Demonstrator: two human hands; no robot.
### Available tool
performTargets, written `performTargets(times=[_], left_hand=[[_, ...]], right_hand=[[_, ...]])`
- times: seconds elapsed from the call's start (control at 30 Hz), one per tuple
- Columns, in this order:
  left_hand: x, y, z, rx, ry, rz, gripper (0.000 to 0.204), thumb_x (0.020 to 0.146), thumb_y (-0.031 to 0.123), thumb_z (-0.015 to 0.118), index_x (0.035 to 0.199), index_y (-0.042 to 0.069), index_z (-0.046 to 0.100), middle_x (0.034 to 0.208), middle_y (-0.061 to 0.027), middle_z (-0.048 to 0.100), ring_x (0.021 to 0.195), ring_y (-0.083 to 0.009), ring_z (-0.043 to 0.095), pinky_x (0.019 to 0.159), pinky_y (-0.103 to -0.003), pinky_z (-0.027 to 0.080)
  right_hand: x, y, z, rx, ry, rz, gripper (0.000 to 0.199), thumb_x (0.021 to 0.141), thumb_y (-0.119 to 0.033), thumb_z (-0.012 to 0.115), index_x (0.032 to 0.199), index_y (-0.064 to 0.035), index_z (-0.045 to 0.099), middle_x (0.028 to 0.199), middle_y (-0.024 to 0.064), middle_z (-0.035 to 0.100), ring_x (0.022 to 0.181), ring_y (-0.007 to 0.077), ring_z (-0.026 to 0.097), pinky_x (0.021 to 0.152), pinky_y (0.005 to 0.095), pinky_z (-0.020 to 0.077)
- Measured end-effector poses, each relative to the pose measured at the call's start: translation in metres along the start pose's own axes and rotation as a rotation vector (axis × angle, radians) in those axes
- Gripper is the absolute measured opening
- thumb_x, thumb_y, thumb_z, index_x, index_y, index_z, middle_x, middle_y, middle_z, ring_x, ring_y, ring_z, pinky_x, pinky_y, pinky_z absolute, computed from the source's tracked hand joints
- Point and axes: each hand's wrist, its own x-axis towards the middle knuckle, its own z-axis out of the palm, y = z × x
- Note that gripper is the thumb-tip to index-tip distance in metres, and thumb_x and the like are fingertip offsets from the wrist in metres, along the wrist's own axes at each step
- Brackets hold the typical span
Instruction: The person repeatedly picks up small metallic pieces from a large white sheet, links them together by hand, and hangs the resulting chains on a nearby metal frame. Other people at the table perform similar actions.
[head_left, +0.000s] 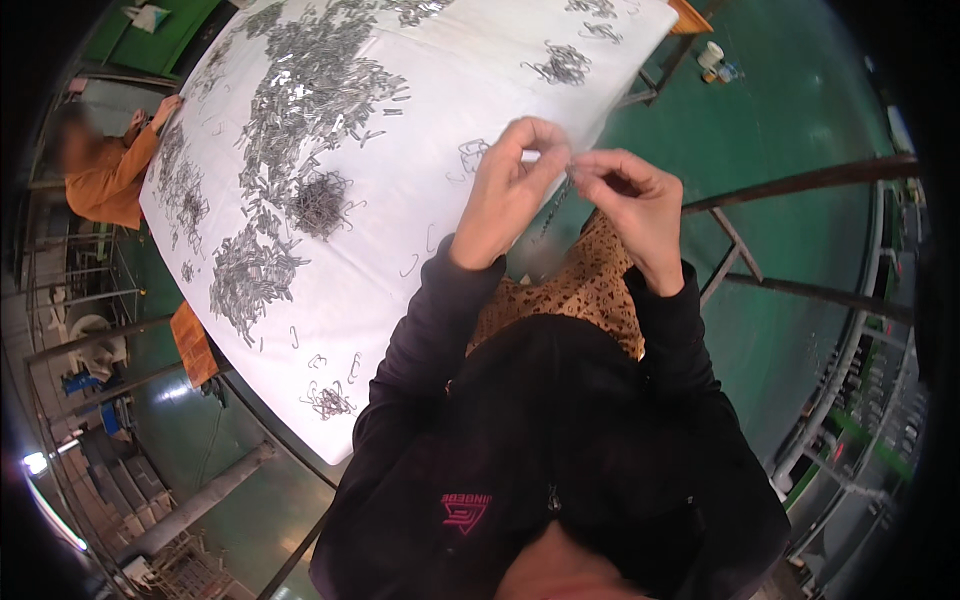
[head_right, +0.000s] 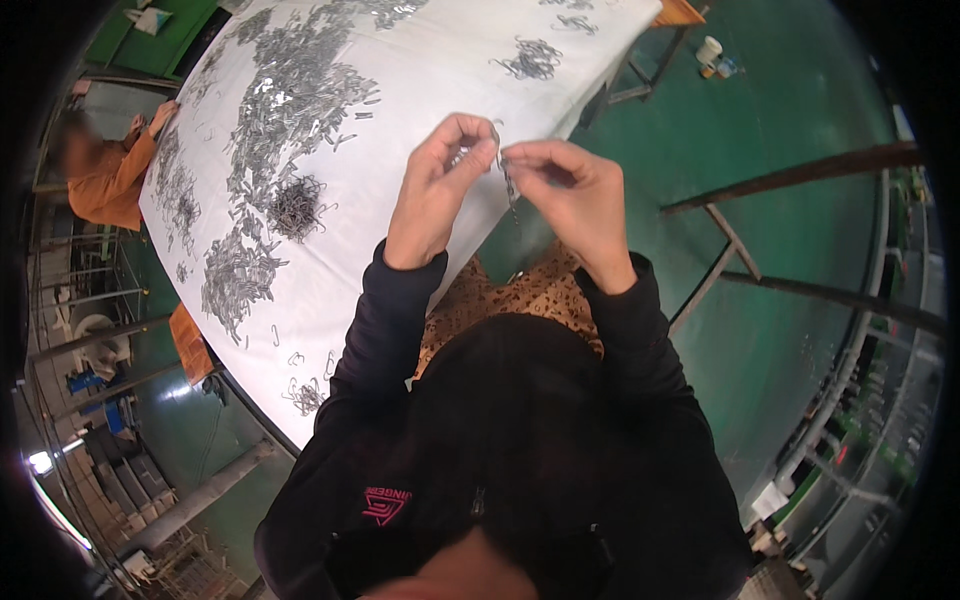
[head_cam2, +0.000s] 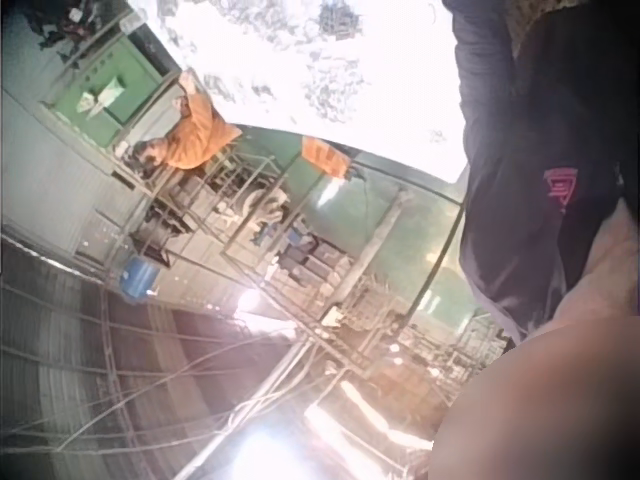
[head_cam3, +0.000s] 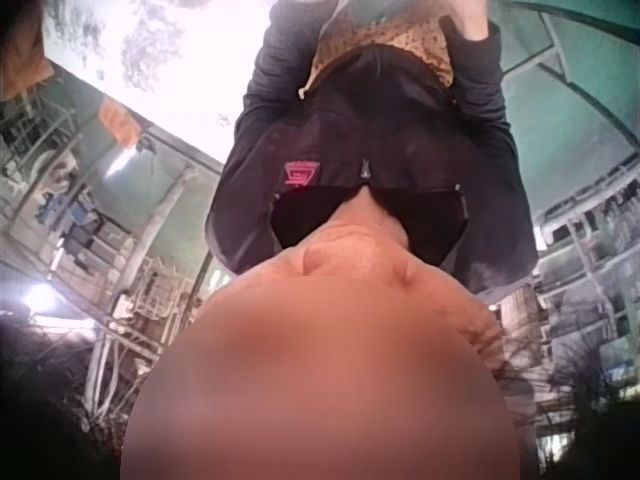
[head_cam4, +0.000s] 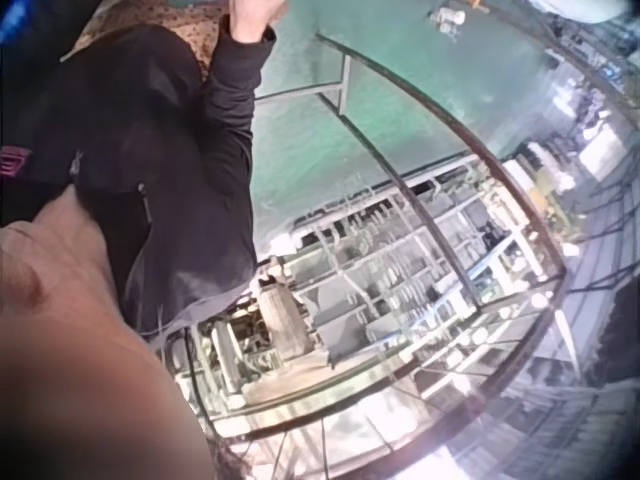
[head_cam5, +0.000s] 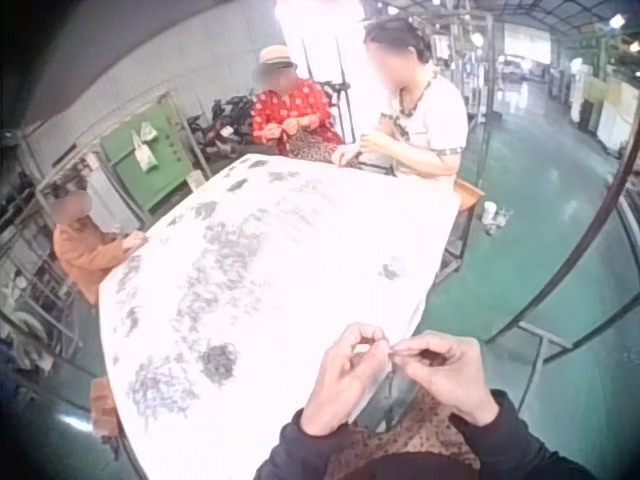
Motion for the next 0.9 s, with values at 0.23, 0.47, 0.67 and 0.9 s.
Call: performTargets(times=[0.23,0.47,0.67,0.9], left_hand=[[0.02,0.02,0.04,0.211,0.061,0.387,0.008,0.088,0.006,0.059,0.095,0.003,0.059,0.096,-0.0068,0.055,0.086,-0.0163,0.057,0.072,-0.028,0.047],[0.026,0.1,0.104,0.101,-0.146,0.611,0.013,0.091,0.006,0.058,0.103,0.0,0.06,0.107,-0.0089,0.058,0.102,-0.0175,0.056,0.089,-0.03,0.046],[0.047,0.078,0.123,0.005,-0.268,0.342,0.018,0.096,0.012,0.055,0.106,-0.001,0.061,0.104,-0.0066,0.061,0.097,-0.013,0.055,0.088,-0.026,0.044],[0.088,-0.109,0.094,0.374,-0.873,-0.121,0.014,0.09,0.011,0.061,0.098,-0.001,0.064,0.085,0.0006,0.061,0.079,-0.0073,0.053,0.073,-0.022,0.043]], right_hand=[[-0.004,-0.031,-0.02,-0.017,0.11,-0.209,0.018,0.08,0.002,0.067,0.099,0.0015,0.071,0.089,0.0056,0.071,0.081,0.0092,0.064,0.073,0.0222,0.0515],[-0.027,-0.116,-0.071,-0.146,0.299,-0.655,0.017,0.077,0.008,0.07,0.093,0.0048,0.069,0.086,0.0067,0.068,0.081,0.0117,0.064,0.071,0.0234,0.0521],[-0.071,-0.196,-0.126,-0.067,0.476,-0.841,0.016,0.077,0.016,0.065,0.09,0.0084,0.065,0.087,0.0173,0.067,0.075,0.0199,0.067,0.063,0.0278,0.0553],[-0.128,-0.254,-0.189,-0.27,0.621,-1.004,0.014,0.087,0.002,0.062,0.099,0.0058,0.065,0.083,0.0113,0.066,0.071,0.0213,0.062,0.062,0.0304,0.0475]])
